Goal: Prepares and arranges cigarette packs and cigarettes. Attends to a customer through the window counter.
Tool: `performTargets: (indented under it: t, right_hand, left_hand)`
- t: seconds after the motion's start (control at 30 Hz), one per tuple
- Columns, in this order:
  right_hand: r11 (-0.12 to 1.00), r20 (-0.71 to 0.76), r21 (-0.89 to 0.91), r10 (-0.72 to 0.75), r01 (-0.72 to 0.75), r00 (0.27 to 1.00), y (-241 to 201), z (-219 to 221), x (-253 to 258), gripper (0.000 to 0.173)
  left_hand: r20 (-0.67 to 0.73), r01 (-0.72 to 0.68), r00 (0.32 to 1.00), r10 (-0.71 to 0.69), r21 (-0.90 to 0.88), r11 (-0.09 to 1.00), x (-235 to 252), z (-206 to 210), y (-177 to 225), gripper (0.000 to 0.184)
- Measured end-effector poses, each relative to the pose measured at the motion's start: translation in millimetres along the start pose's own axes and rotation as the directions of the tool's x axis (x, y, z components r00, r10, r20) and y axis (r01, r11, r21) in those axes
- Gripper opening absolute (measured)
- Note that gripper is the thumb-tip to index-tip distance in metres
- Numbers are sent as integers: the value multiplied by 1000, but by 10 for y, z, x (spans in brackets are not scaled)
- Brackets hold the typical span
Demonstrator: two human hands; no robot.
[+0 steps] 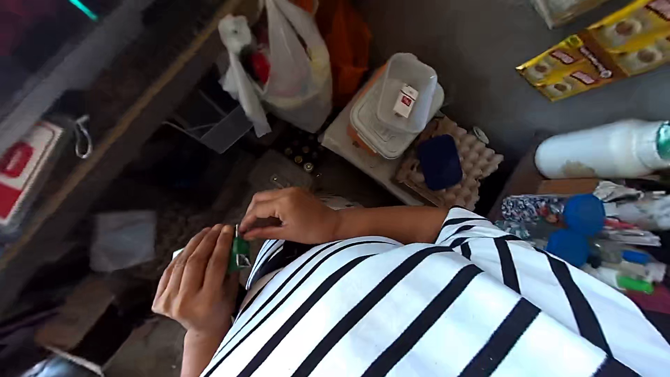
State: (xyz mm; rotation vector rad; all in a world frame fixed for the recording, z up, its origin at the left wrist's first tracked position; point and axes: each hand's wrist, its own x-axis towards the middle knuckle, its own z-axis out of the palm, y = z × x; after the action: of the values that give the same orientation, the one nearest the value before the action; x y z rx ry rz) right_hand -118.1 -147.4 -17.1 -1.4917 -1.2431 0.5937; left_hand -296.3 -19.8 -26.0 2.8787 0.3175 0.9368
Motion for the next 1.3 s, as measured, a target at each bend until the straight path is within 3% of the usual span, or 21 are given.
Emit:
performTargets:
  t: [0.2, 0.3, 0.67, 0.8, 0.93, 1.17, 1.23, 1.3]
  right_hand:
    - [983, 10, 161, 90, -91, 996, 75, -347, -112, 12]
    - [989, 28, 110, 101, -103, 995, 130, -521, -190, 16]
    - [997, -185, 10, -73, 76, 980, 496, -1016, -414, 10]
    - [992, -273, 120, 8, 26, 962, 541, -1224, -442, 15]
    - [986, -267, 164, 47, -3, 963, 615, -1457, -431, 20]
    - [973, -205, 232, 39, 10, 978, 716, -1607, -320, 21]
    - [960, -228, 278, 42, 23, 973, 712, -1581, -272, 21]
    - [878, -223, 476, 62, 53, 973, 729, -1556, -218, 16]
  left_hand:
    - [33, -136, 990, 137, -46, 990, 326, 153, 123, 23]
    - [64, -185, 979, 191, -89, 979, 467, 245, 225, 23]
    - [198, -291, 926, 322, -171, 941, 1036, 665, 522, 29]
    - [235, -166, 947, 218, -219, 961, 1240, 812, 656, 28]
    - [249, 6, 966, 75, -307, 952, 1357, 911, 819, 29]
    - [226, 167, 974, -9, -691, 703, 1428, 1075, 756, 32]
    - [192, 168, 980, -46, -688, 706, 1407, 1043, 711, 31]
    - [160, 173, 983, -88, -665, 727, 1354, 996, 655, 30]
